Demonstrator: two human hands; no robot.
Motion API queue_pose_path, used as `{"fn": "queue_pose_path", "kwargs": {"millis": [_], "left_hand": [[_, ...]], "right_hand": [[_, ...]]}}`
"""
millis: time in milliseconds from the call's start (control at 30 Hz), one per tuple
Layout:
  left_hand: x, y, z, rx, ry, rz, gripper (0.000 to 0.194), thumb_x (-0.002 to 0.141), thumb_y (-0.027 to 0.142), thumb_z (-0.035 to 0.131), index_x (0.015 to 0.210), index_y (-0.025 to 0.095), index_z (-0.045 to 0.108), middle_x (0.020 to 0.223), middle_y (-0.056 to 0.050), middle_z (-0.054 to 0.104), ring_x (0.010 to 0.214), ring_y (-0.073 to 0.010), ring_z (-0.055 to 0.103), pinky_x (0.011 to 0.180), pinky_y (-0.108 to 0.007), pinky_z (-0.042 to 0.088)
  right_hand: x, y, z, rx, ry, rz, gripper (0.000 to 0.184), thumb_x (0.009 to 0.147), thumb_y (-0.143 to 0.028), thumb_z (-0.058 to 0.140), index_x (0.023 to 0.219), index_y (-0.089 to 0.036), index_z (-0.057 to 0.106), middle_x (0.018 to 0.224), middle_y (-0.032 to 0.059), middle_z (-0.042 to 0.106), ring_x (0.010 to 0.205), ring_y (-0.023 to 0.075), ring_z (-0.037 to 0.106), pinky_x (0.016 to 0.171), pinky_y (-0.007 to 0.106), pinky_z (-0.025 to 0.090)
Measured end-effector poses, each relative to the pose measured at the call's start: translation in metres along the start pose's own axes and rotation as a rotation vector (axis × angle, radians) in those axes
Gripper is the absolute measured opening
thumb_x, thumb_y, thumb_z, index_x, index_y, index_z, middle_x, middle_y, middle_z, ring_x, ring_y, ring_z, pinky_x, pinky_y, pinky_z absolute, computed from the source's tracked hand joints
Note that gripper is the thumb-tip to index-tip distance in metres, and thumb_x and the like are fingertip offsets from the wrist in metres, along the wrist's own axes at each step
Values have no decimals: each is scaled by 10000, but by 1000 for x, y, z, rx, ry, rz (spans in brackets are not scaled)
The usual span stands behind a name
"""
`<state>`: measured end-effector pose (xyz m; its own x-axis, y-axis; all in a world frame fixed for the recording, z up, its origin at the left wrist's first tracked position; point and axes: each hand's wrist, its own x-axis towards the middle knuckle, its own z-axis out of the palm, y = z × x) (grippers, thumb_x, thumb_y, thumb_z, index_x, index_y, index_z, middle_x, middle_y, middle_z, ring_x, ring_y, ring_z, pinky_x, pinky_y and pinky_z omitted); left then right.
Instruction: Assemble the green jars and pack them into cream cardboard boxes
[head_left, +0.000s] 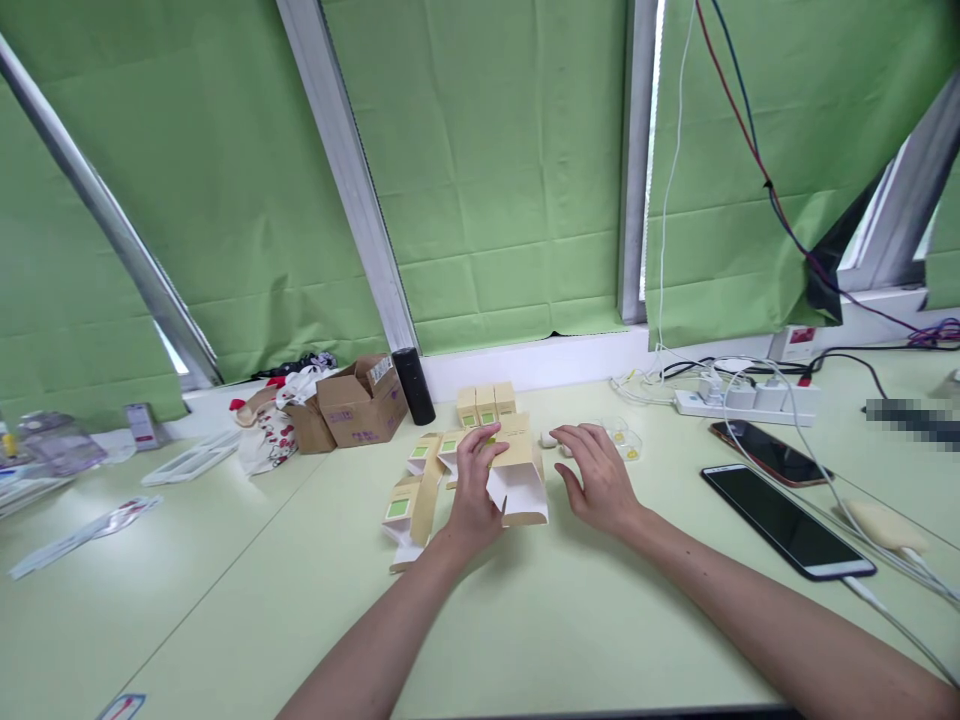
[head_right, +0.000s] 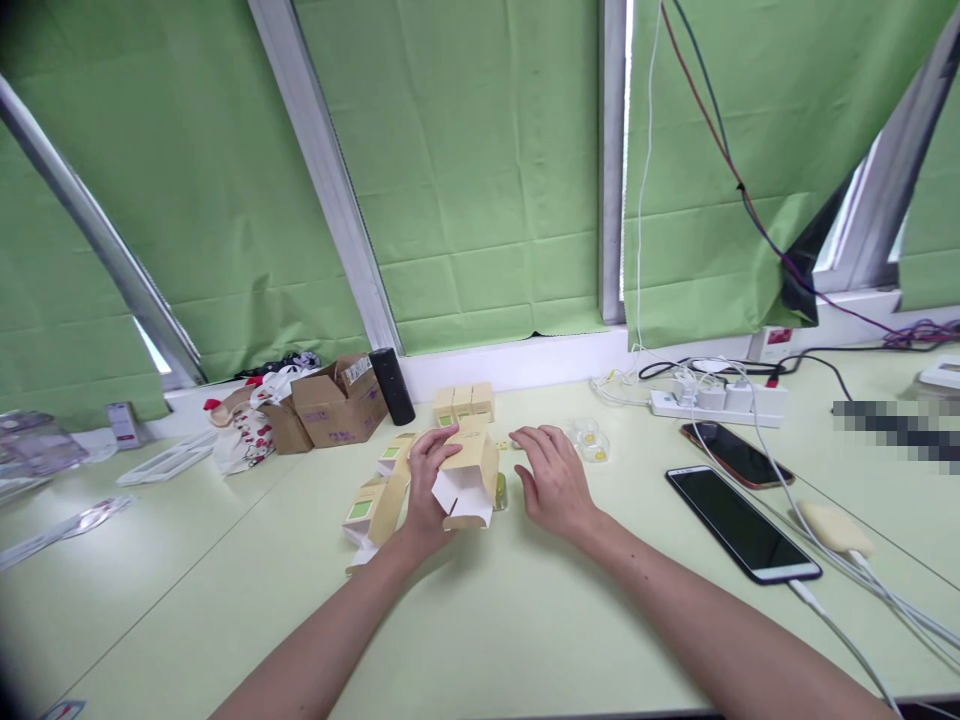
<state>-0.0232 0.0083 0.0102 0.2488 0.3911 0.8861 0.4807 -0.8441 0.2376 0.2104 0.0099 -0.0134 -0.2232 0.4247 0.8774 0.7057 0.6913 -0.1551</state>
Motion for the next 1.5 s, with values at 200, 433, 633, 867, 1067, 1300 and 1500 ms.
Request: {"fn": "queue_pose_path", "kwargs": {"millis": [200, 433, 633, 867, 1067, 1300, 1500], "left_hand": [[2, 0, 3, -160, 83, -33, 546, 895, 311, 734, 1401, 271, 531, 1384, -152, 569, 1351, -346, 533, 1154, -587, 424], [-4, 0, 12, -504, 124, -384, 561, 937, 371, 728, 1429, 262, 481, 1364, -130, 610, 1309, -313, 577, 1128, -490, 448], [3, 3, 14, -677, 121, -482, 565, 938, 449, 728, 1401, 259, 468, 1313, -119, 622, 1224, -267, 603, 1073, -431, 464], [9, 10, 11, -815, 109, -597, 658, 923, 498, 739, 1421, 261, 379, 1120, -91, 695, 1080, -251, 674, 963, -406, 504], [9, 14, 10, -827, 45, -624, 560, 930, 518, 725, 1288, 267, 375, 1108, -90, 739, 1038, -234, 714, 907, -366, 510], [7, 16, 12, -790, -6, -645, 486, 946, 547, 690, 1200, 264, 387, 1096, -87, 746, 997, -228, 731, 832, -355, 529], [7, 16, 12, -777, -18, -666, 505, 933, 586, 691, 1174, 268, 383, 1054, -68, 745, 945, -219, 738, 794, -343, 528]], "right_hand": [[0, -4, -1, 21, 12, -16, 563, 956, -134, 546, 1500, -246, 452, 1330, 138, 642, 1177, 355, 534, 973, 579, 519], [2, -12, -4, 69, 27, -26, 574, 958, -125, 548, 1507, -254, 442, 1350, 144, 620, 1202, 350, 547, 988, 586, 528], [2, -18, -6, 172, 50, 3, 555, 978, -144, 528, 1509, -280, 440, 1403, 156, 557, 1302, 348, 549, 1018, 581, 548], [1, -23, -6, 264, 37, 7, 555, 991, -119, 493, 1513, -295, 431, 1435, 164, 510, 1347, 337, 536, 997, 552, 586], [1, -22, -4, 357, 0, 38, 541, 1001, -113, 471, 1506, -304, 433, 1491, 165, 424, 1357, 324, 530, 1013, 566, 595], [1, -25, -4, 474, -68, 77, 529, 1006, -115, 463, 1491, -327, 460, 1570, 144, 355, 1398, 319, 510, 1009, 557, 626], [1, -26, -3, 570, -79, 129, 460, 1023, -134, 455, 1433, -329, 531, 1576, 125, 332, 1343, 282, 573, 1006, 505, 649]]}}
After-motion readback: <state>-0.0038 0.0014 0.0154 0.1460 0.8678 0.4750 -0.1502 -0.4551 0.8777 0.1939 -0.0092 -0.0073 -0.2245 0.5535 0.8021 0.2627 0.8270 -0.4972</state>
